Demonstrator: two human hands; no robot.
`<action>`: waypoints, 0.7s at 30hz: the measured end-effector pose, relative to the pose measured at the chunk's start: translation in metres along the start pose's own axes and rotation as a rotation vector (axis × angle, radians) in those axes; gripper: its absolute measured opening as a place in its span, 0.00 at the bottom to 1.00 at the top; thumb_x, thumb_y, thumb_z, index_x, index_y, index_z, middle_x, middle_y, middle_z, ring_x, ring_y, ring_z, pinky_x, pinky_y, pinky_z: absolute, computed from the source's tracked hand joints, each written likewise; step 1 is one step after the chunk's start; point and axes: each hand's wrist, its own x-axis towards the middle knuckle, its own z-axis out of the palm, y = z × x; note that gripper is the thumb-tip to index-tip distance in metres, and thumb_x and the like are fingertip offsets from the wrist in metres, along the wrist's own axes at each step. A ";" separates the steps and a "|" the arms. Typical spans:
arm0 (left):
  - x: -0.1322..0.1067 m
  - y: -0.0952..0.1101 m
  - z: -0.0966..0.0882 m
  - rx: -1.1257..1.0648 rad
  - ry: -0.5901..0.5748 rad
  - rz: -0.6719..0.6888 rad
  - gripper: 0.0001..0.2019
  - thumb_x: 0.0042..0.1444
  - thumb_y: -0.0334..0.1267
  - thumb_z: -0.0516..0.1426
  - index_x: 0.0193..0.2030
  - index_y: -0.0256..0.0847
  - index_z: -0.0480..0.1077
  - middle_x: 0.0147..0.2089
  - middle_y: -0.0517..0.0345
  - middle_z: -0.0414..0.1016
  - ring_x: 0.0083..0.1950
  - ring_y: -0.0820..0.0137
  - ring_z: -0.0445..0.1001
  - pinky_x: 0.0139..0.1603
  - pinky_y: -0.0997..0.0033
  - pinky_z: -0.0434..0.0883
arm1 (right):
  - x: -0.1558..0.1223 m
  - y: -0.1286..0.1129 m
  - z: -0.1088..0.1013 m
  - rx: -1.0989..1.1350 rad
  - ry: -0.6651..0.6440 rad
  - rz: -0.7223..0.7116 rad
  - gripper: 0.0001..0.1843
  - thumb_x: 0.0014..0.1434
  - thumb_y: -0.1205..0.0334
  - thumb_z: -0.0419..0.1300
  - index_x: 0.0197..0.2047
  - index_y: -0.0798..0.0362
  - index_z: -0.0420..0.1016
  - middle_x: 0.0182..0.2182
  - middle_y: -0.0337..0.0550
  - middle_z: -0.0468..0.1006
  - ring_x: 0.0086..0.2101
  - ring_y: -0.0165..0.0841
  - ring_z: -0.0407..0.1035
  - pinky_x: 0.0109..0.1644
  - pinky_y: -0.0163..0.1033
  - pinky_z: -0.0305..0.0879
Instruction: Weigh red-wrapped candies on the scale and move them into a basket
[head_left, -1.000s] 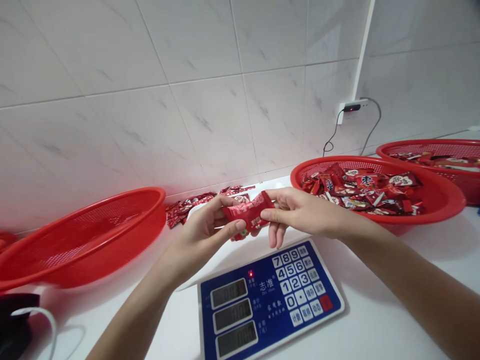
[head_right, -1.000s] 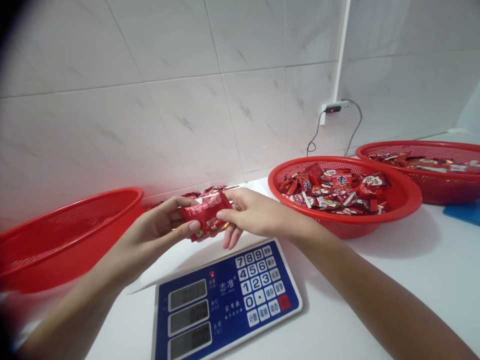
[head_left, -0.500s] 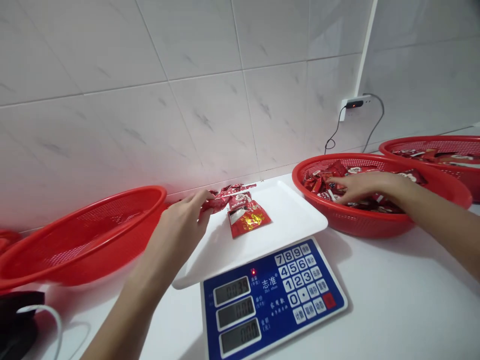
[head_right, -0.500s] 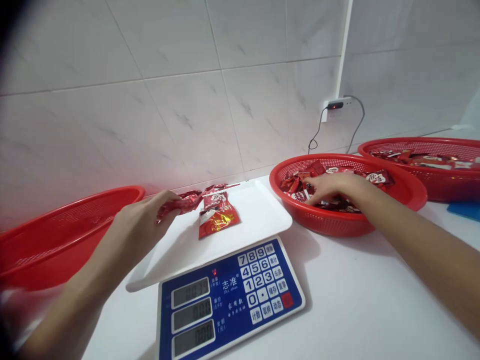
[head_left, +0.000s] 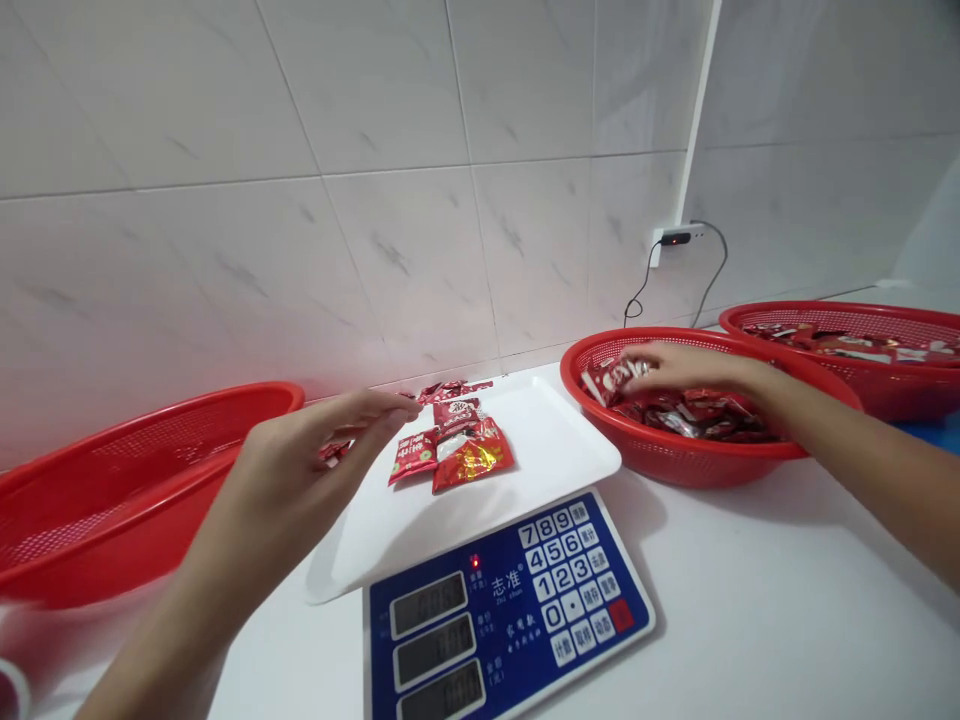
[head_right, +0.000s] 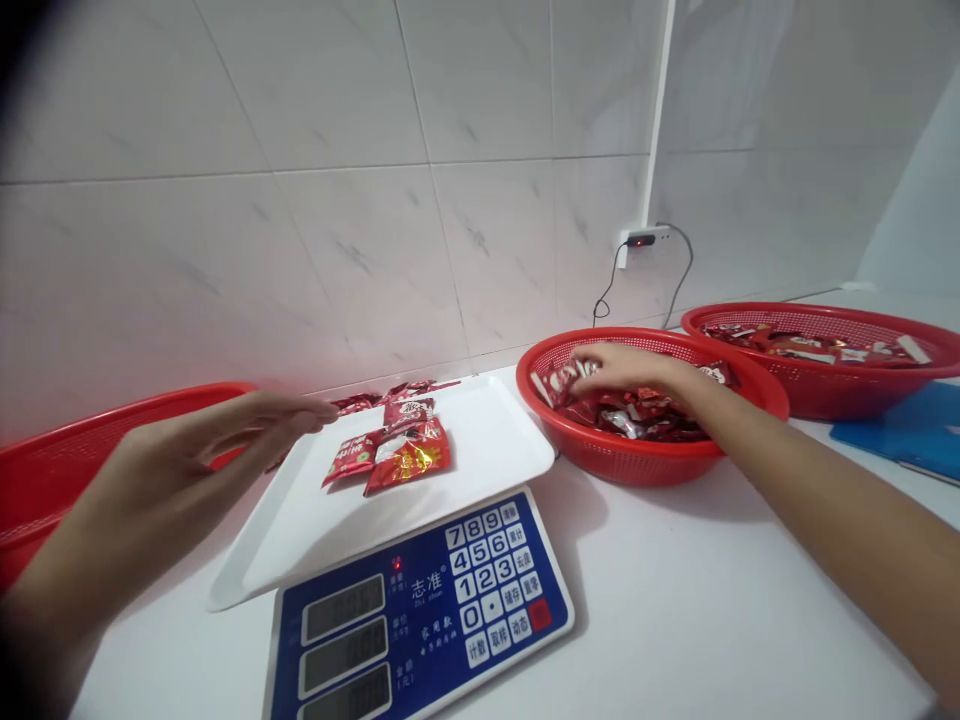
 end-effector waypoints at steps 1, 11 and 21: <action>-0.002 0.002 -0.001 -0.030 0.010 -0.015 0.19 0.58 0.60 0.58 0.38 0.49 0.81 0.41 0.55 0.86 0.44 0.53 0.82 0.41 0.59 0.79 | 0.002 -0.006 -0.005 0.025 -0.021 0.039 0.08 0.45 0.63 0.72 0.30 0.52 0.80 0.32 0.45 0.83 0.32 0.38 0.78 0.32 0.36 0.70; -0.007 0.004 0.016 -0.385 -0.075 -0.059 0.23 0.61 0.62 0.62 0.53 0.49 0.80 0.51 0.51 0.85 0.46 0.58 0.84 0.41 0.64 0.83 | -0.016 -0.111 0.040 0.566 -0.054 -0.059 0.13 0.59 0.59 0.69 0.46 0.52 0.77 0.36 0.44 0.83 0.35 0.33 0.78 0.28 0.31 0.65; -0.011 0.007 0.043 -0.719 -0.197 -0.101 0.15 0.63 0.52 0.66 0.46 0.42 0.78 0.41 0.56 0.84 0.37 0.73 0.81 0.38 0.80 0.79 | -0.022 -0.117 0.081 0.829 -0.388 -0.032 0.18 0.55 0.61 0.72 0.47 0.52 0.73 0.29 0.35 0.78 0.25 0.26 0.73 0.25 0.29 0.67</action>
